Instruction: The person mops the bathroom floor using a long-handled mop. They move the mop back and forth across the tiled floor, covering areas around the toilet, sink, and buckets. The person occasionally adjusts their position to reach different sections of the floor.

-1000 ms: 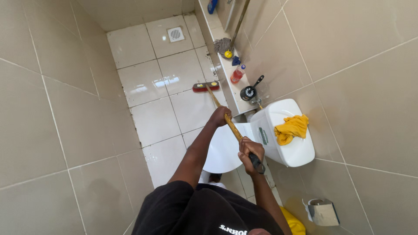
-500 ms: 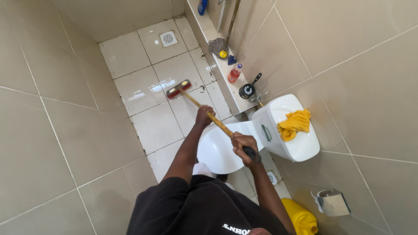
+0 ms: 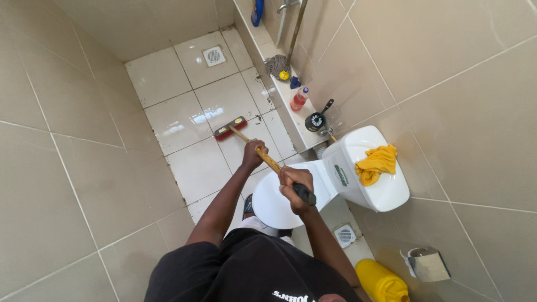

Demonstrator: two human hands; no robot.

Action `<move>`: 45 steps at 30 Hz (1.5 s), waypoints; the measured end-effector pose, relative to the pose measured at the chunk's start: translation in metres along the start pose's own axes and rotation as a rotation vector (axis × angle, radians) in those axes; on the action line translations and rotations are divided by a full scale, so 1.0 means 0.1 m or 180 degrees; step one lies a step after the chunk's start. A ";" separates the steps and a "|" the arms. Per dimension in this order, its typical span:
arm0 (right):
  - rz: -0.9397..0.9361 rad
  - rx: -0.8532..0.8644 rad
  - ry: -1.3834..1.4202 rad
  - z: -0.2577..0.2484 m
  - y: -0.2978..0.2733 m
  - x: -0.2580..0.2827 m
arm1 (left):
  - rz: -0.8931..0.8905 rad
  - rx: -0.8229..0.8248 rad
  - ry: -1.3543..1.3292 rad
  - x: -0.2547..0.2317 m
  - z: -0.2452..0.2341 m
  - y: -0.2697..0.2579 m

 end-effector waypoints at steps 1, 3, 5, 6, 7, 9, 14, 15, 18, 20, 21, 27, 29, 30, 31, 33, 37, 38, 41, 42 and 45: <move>-0.0071 -0.0129 0.0105 -0.06 0.00 -0.04 | -0.0012 0.0082 -0.0015 0.03 0.04 0.04; -0.0251 -0.0146 0.0098 -0.12 0.04 -0.22 | -0.0036 0.0229 -0.0071 0.14 0.15 0.33; -0.0473 0.0057 -0.0115 -0.09 0.17 -0.42 | -0.0002 0.0022 0.0238 0.25 0.03 0.51; -0.0508 0.0127 -0.0247 -0.04 0.21 -0.52 | 0.0128 0.0095 0.0310 0.25 -0.01 0.61; -0.0532 0.0223 -0.0386 0.03 0.24 -0.61 | 0.0242 0.0148 0.0371 0.25 -0.04 0.69; -0.0532 0.0188 -0.0563 0.02 0.20 -0.64 | 0.0315 0.0266 0.0298 0.22 0.04 0.68; -0.0271 -0.0566 -0.0527 -0.41 -0.22 -0.14 | 0.0484 0.0585 -0.0217 -0.40 0.69 0.31; -0.0173 -0.0708 -0.0460 -0.50 -0.29 -0.06 | 0.0566 0.0589 -0.0462 -0.55 0.81 0.23; -0.0322 -0.0781 -0.0270 -0.60 -0.37 0.05 | 0.0387 0.0436 -0.0246 -0.65 1.03 0.15; -0.0502 -0.0631 -0.0376 -0.58 -0.30 -0.06 | 0.0366 0.0363 -0.0174 -0.52 1.03 0.31; -0.0574 -0.0559 -0.0416 -0.56 -0.28 -0.15 | 0.0337 0.0339 -0.0132 -0.46 0.98 0.38; -0.0452 -0.0200 -0.0667 -0.78 -0.13 -0.48 | 0.0510 -0.0024 -0.0376 -1.02 0.58 0.55; -0.0219 -0.0265 -0.0935 -0.91 -0.20 -0.34 | 0.0247 0.0004 -0.0261 -1.41 0.70 0.36; -0.0273 -0.0154 -0.0766 -0.89 -0.30 -0.20 | 0.0202 0.0105 -0.0261 -1.54 0.73 0.25; -0.0303 -0.0040 -0.0623 -0.86 -0.44 -0.04 | 0.0146 0.0207 -0.0294 -1.66 0.80 0.11; -0.0382 0.0063 -0.0726 -0.87 -0.62 0.18 | 0.0156 0.0112 -0.0395 -1.82 0.91 -0.11; -0.0673 0.0318 -0.0811 -0.86 -0.57 0.05 | 0.0370 -0.0134 -0.0456 -1.61 0.96 -0.07; -0.0658 0.0348 -0.0830 -0.88 -0.52 -0.09 | 0.0338 -0.0103 -0.0340 -1.46 0.98 0.02; -0.0784 0.0377 -0.0584 -1.00 -0.30 -0.43 | 0.0330 -0.0112 -0.0187 -1.13 1.06 0.32; -0.0693 0.0331 -0.0523 -1.08 -0.28 -0.51 | 0.0302 -0.0045 -0.0241 -1.08 1.11 0.39; -0.0506 0.0187 -0.0249 -1.41 -0.23 -0.57 | 0.0101 0.0196 -0.0120 -1.13 1.31 0.58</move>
Point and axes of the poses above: each hand's wrist, its own y-axis towards the middle knuckle, its own z-axis out of the palm, x = y × z, the point moved 10 cm from there along y, towards the middle knuckle, and after that the axes turned 2 degrees about z, right-handed, at the moved point
